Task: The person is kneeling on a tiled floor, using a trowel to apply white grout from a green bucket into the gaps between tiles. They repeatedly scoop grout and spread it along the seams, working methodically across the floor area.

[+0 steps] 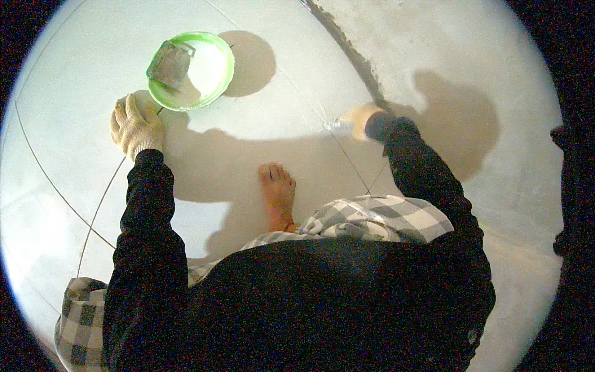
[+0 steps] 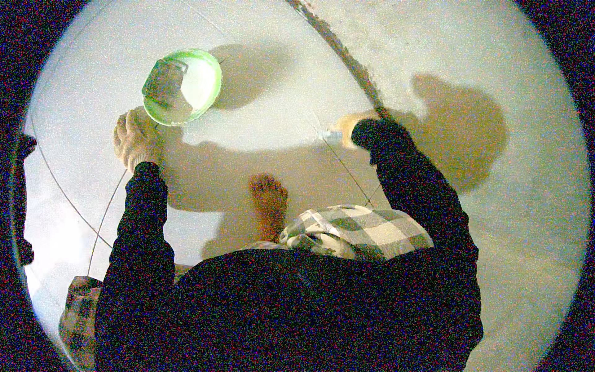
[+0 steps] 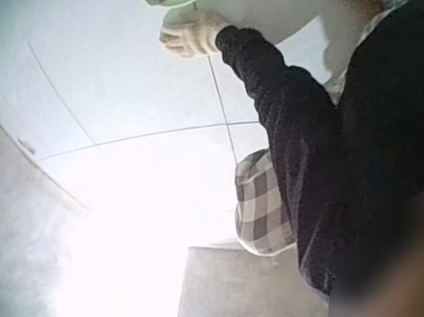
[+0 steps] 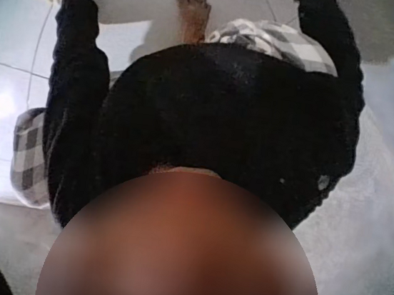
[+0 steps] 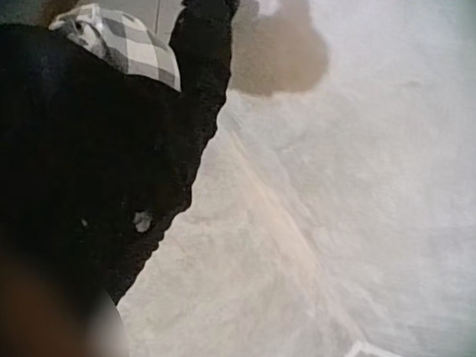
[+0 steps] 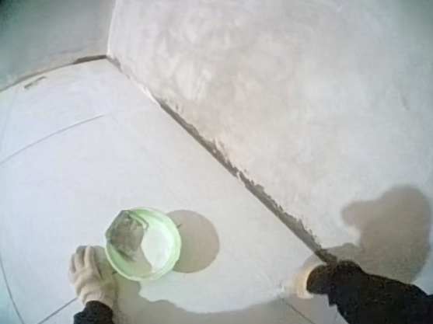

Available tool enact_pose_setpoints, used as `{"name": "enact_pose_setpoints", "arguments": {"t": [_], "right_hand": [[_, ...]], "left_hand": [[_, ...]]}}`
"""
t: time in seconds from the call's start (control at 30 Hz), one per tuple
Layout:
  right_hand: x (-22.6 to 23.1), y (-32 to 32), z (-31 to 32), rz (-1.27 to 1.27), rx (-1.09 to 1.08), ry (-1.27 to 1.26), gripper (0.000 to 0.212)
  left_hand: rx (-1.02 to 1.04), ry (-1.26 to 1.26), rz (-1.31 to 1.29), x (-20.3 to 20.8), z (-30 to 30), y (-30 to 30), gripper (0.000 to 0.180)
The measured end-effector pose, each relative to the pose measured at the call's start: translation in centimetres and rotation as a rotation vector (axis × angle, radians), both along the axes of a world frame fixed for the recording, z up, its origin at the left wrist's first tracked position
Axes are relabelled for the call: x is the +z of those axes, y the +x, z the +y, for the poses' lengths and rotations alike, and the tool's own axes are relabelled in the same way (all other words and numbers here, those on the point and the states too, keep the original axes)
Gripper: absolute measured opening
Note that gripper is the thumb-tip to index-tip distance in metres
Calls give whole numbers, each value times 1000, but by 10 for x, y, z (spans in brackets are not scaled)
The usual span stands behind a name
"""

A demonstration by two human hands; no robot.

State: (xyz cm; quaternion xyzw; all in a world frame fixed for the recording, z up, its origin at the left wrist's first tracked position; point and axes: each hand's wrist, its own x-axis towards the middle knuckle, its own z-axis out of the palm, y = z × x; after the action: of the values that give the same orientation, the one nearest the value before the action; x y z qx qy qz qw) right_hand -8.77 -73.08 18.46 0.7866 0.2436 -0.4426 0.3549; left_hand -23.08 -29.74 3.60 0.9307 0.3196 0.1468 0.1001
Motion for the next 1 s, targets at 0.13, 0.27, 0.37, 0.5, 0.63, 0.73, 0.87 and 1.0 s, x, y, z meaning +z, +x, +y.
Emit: {"name": "enact_pose_setpoints", "arguments": {"t": [0.13, 0.27, 0.37, 0.5, 0.63, 0.73, 0.87, 1.0], "right_hand": [[2, 24, 0, -58, -150, 324, 44], [-43, -36, 16, -428, -305, 394, 39], [-87, -87, 27, -648, -582, 378, 41], [-53, -86, 3, -259, -400, 172, 39], [13, -31, 22, -109, -128, -43, 41], [22, -22, 38, -300, -53, 216, 54], [-23, -56, 39, -373, -152, 287, 43], [-41, -93, 16, -324, -252, 247, 43]], "left_hand": [[9, -5, -2, 0, 1, 2, 49], [-6, 60, -21, -1, 0, 2, 49], [0, 18, -35, -4, 2, 2, 48], [-8, -13, -9, -5, 4, 3, 46], [21, -2, -37, -3, 2, 1, 45], [-13, -8, -31, 0, 1, 1, 45], [-8, 36, -14, 3, 0, 1, 46], [-36, 22, -24, 1, 2, 2, 47]]}}
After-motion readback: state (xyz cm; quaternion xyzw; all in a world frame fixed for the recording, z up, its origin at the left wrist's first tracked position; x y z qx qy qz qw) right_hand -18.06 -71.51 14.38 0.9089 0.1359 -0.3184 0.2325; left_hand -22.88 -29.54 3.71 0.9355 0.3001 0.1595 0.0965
